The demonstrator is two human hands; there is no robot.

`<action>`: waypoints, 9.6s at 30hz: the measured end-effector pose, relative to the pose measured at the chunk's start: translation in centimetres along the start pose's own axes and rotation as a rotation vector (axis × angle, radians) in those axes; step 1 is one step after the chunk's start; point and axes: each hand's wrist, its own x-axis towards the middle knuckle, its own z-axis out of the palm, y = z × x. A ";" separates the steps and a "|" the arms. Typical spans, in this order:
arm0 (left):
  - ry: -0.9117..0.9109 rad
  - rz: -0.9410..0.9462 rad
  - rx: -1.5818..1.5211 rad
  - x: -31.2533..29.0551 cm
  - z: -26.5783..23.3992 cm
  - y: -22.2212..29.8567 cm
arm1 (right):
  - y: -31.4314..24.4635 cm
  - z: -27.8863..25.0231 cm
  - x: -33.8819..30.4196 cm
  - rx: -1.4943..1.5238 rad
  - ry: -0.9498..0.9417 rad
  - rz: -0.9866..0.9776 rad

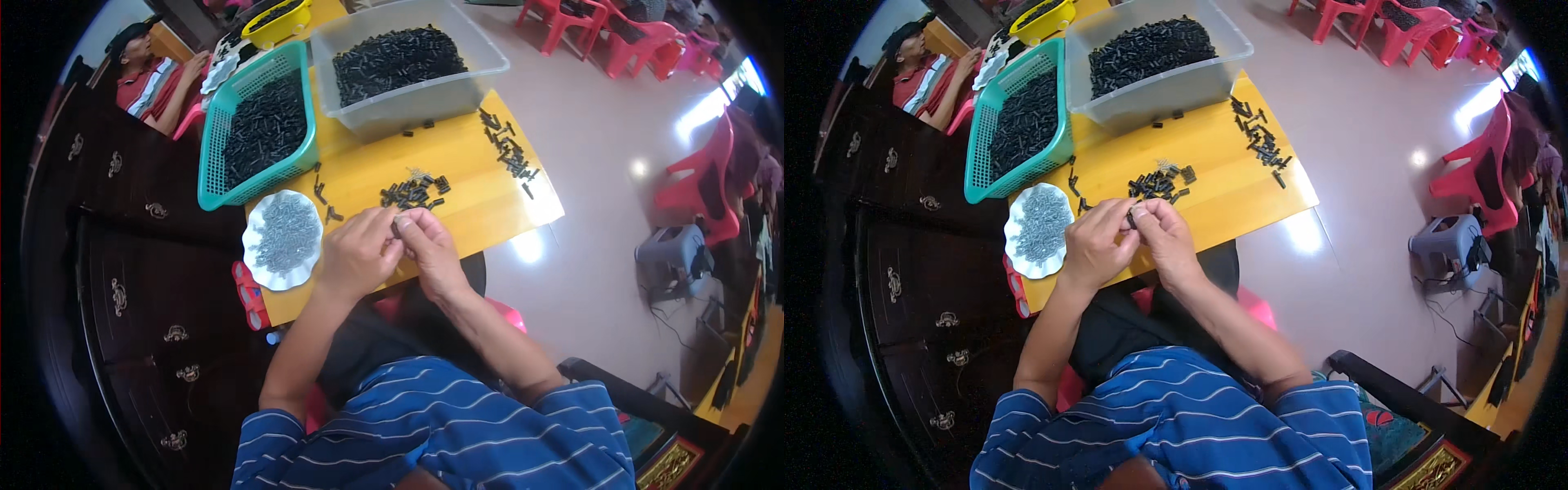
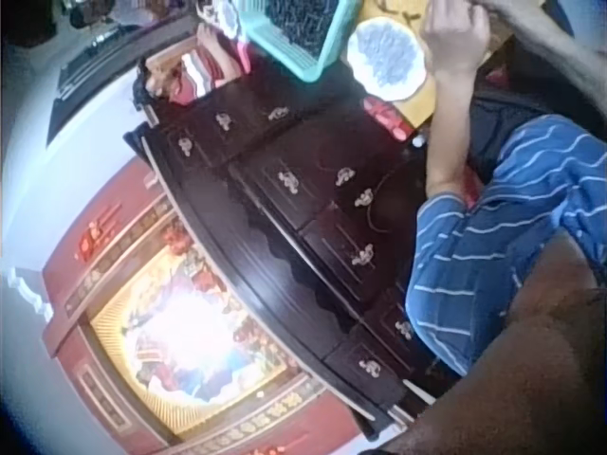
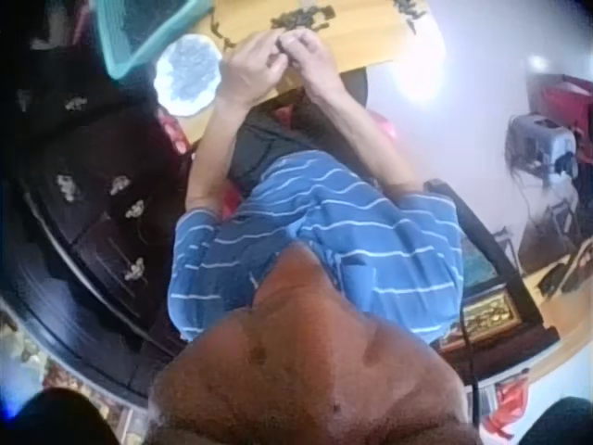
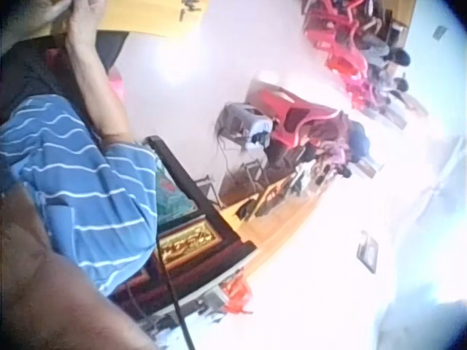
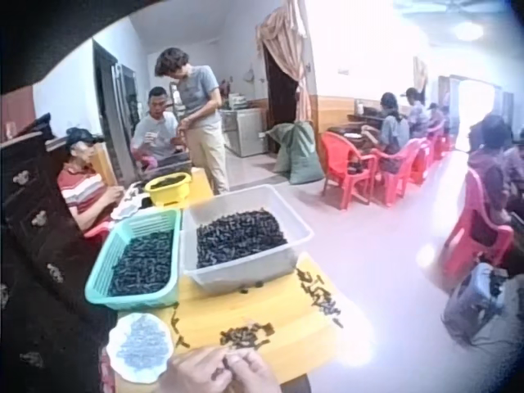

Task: The person picks up small black plastic components and metal pins from a plate and containers on a table, joins them together by hand, and places the assembled units into a pile or container.

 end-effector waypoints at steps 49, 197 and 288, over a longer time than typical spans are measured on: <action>-0.183 -0.273 -0.087 0.4 -1.1 -5.9 | -1.7 0.0 -0.9 -0.278 -0.260 0.029; -0.122 -0.323 -0.059 -11.0 -5.6 5.3 | -0.1 -1.1 -6.6 -0.421 -0.419 0.285; -0.015 -0.550 -0.975 -11.8 -3.5 4.4 | 1.6 -2.2 -8.5 -0.010 -0.433 0.289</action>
